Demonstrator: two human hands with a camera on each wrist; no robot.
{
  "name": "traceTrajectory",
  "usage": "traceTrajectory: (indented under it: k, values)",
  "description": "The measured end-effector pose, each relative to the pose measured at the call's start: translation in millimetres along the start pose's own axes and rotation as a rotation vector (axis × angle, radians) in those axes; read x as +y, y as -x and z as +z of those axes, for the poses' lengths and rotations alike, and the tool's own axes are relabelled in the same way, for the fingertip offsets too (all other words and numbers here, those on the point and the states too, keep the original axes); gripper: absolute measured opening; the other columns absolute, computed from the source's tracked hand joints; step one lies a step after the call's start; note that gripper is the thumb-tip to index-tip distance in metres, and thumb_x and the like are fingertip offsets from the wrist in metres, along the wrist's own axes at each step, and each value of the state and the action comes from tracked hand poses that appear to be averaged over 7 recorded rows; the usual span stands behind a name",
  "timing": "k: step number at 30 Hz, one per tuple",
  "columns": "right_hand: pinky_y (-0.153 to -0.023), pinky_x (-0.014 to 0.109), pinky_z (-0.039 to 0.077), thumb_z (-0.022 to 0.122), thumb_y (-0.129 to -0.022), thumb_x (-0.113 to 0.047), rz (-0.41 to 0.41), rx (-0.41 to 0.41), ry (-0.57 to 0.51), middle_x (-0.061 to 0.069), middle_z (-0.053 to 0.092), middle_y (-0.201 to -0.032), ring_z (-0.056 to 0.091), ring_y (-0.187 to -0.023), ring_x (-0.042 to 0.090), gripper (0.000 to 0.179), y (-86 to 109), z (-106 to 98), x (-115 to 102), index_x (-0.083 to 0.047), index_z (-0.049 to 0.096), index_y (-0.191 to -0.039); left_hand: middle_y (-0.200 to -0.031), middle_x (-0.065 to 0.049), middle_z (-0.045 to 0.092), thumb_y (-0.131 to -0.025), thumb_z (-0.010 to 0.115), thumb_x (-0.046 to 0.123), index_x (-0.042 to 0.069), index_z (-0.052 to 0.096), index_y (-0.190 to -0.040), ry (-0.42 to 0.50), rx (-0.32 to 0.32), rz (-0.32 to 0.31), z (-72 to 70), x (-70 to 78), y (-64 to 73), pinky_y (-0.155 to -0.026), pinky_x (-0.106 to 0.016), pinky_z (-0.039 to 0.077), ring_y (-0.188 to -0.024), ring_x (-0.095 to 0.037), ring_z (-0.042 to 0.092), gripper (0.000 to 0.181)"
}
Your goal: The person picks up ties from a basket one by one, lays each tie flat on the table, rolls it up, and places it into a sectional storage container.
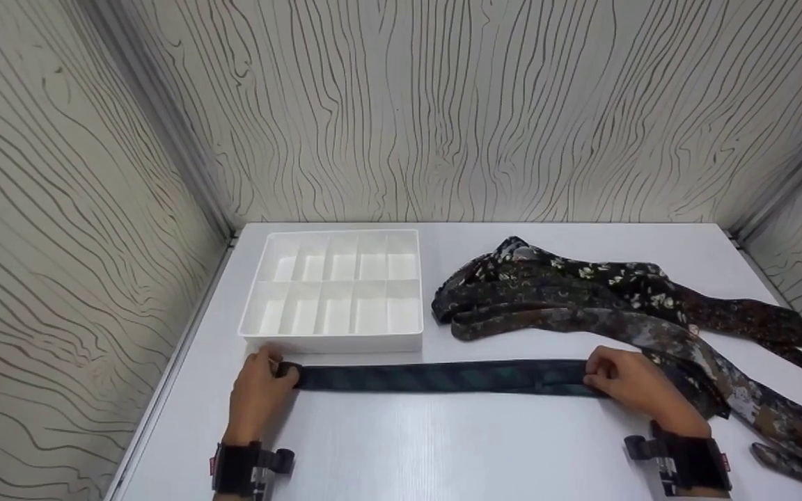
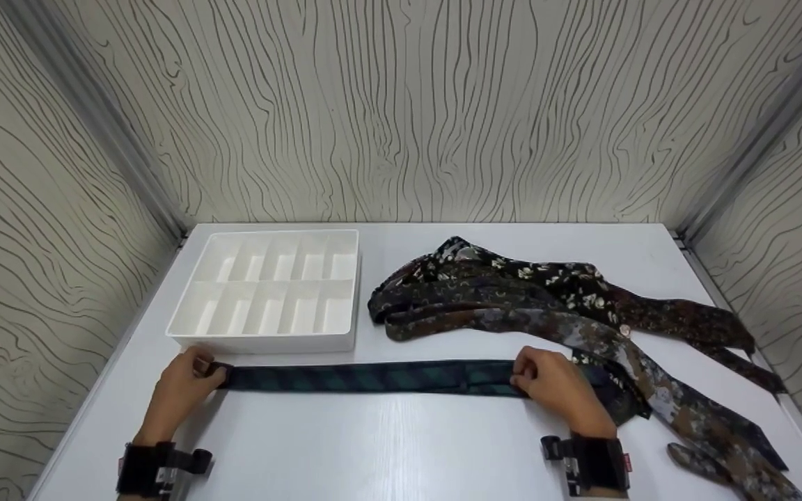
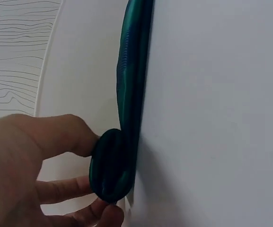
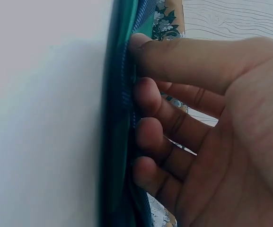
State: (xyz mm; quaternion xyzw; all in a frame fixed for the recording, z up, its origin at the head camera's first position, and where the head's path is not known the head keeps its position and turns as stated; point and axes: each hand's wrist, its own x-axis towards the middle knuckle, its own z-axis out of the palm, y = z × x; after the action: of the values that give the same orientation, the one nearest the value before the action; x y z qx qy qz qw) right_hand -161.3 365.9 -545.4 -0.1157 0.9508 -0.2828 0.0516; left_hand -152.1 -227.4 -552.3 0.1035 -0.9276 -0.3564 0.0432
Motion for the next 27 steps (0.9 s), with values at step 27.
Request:
traceTrajectory:
  k: [27]
  values:
    - [-0.063, 0.026, 0.041, 0.080, -0.094, -0.018, 0.037, -0.001, 0.010, -0.006, 0.062, -0.080, 0.050, -0.068, 0.003, 0.012, 2.0, 1, -1, -0.017, 0.068, -0.095, -0.112, -0.018, 0.060, -0.092, 0.073, 0.015, 0.001, 0.063, -0.115, 0.014, 0.004, 0.067, 30.3, 33.4, 7.6, -0.086, -0.047, 0.054, -0.100, -0.031, 0.061, 0.029]
